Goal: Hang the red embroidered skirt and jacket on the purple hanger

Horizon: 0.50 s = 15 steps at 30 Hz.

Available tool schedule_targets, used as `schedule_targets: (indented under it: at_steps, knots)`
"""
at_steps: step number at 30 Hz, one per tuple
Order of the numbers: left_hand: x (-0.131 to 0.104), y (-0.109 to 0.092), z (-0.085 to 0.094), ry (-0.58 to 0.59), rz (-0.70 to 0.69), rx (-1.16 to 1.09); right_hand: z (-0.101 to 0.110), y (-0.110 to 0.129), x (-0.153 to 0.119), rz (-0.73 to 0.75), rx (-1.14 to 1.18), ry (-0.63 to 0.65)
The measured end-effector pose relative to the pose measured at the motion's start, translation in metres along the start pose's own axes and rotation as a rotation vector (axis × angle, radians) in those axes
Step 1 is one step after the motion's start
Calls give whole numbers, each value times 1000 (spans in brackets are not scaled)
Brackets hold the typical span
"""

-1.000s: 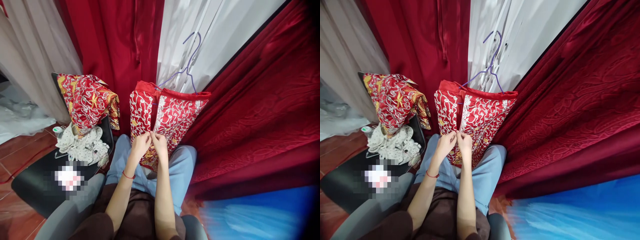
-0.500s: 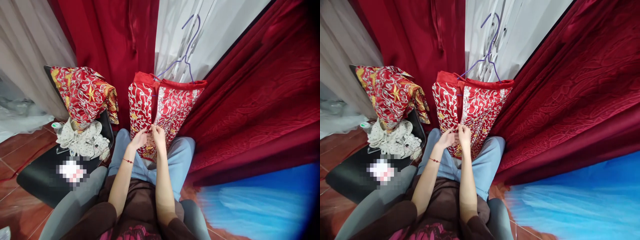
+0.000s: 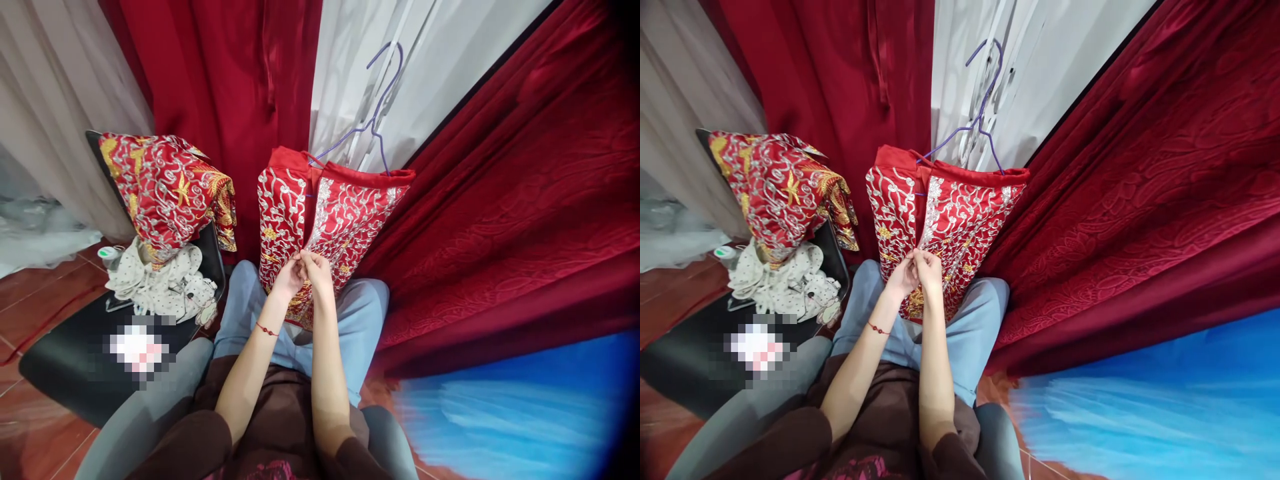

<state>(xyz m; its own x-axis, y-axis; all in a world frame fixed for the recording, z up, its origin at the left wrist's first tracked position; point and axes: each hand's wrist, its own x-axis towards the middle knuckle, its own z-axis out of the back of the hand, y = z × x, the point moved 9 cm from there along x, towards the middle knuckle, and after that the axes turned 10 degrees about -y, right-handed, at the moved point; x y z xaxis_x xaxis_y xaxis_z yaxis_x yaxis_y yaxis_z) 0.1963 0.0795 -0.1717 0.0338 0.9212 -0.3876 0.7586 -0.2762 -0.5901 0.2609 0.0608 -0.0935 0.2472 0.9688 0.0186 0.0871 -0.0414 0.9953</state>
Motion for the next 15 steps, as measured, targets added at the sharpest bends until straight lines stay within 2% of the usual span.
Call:
schedule_targets:
  at_steps: [4, 7, 13, 15]
  knots:
    - [0, 1, 4, -50, 81, -160, -8, 48, 17, 121, 4, -31]
    - [-1, 5, 6, -98, 155, -185, -13, 89, 35, 220, -64, -59]
    - [-5, 1, -2, -62, 157, -189, -32, 144, 65, 141, -43, -22]
    - [-7, 0, -4, -70, 154, -183, -37, 161, 71, 157, -24, -20]
